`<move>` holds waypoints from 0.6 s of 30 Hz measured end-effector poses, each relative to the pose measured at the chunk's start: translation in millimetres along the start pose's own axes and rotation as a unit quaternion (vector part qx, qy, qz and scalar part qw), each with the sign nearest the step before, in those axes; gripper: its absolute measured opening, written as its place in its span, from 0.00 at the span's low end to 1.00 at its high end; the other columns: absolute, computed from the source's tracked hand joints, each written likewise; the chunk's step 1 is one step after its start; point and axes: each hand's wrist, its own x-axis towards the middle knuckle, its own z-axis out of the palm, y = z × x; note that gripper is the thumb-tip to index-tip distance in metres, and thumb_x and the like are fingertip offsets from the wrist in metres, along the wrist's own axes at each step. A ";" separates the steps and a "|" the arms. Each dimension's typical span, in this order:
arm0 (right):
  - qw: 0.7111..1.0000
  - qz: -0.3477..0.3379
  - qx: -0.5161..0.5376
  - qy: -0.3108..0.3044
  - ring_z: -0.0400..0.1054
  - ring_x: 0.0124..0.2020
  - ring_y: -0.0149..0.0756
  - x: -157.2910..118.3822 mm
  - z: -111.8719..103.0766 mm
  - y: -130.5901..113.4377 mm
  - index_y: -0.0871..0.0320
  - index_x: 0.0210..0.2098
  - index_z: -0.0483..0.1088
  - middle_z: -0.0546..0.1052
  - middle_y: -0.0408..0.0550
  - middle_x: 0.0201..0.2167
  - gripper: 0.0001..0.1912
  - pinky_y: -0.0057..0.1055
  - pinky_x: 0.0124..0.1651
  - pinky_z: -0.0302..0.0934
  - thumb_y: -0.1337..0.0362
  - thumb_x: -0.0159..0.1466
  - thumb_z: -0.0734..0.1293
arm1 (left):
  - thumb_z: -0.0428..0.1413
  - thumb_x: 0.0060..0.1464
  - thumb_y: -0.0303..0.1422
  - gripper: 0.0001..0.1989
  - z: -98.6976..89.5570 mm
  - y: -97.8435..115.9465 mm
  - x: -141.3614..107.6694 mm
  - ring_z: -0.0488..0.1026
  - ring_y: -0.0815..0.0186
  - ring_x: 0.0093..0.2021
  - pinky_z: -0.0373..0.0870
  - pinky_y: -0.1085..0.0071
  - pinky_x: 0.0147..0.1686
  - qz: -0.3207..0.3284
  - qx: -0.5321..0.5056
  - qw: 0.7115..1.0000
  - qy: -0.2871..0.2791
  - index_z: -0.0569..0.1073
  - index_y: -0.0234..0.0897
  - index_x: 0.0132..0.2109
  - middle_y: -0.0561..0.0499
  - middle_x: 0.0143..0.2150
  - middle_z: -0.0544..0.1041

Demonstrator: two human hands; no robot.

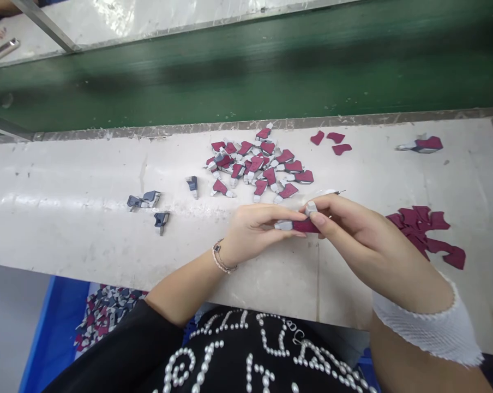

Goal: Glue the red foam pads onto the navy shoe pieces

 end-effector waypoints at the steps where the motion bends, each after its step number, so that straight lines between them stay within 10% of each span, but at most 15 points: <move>1: 1.000 0.001 0.006 -0.002 0.70 0.36 0.39 -1.3 -1.2 -0.2 0.51 0.41 0.71 0.75 0.44 0.34 0.18 0.35 0.38 0.64 0.47 0.75 0.58 | 0.70 0.54 0.37 0.13 0.1 0.3 -0.1 0.83 0.68 0.33 0.80 0.73 0.33 -0.007 -0.011 1.000 0.008 0.84 0.45 0.47 0.52 0.41 0.88; 15: 0.974 -0.142 -0.173 0.046 0.77 0.53 0.43 -12.6 0.3 13.2 0.49 0.66 0.67 0.80 0.47 0.54 0.21 0.38 0.49 0.73 0.63 0.76 0.59 | 0.68 0.56 0.31 0.19 -4.0 6.7 1.4 0.84 0.65 0.46 0.83 0.70 0.48 -0.058 -0.067 0.996 -0.032 0.77 0.39 0.55 0.47 0.48 0.85; 18: 0.956 -0.179 -0.232 0.031 0.75 0.54 0.42 -13.6 1.2 13.1 0.52 0.69 0.64 0.80 0.48 0.54 0.24 0.40 0.51 0.73 0.69 0.75 0.57 | 0.64 0.61 0.34 0.10 -4.5 7.7 0.9 0.82 0.67 0.36 0.81 0.71 0.39 -0.053 0.013 0.995 -0.085 0.77 0.36 0.48 0.49 0.37 0.84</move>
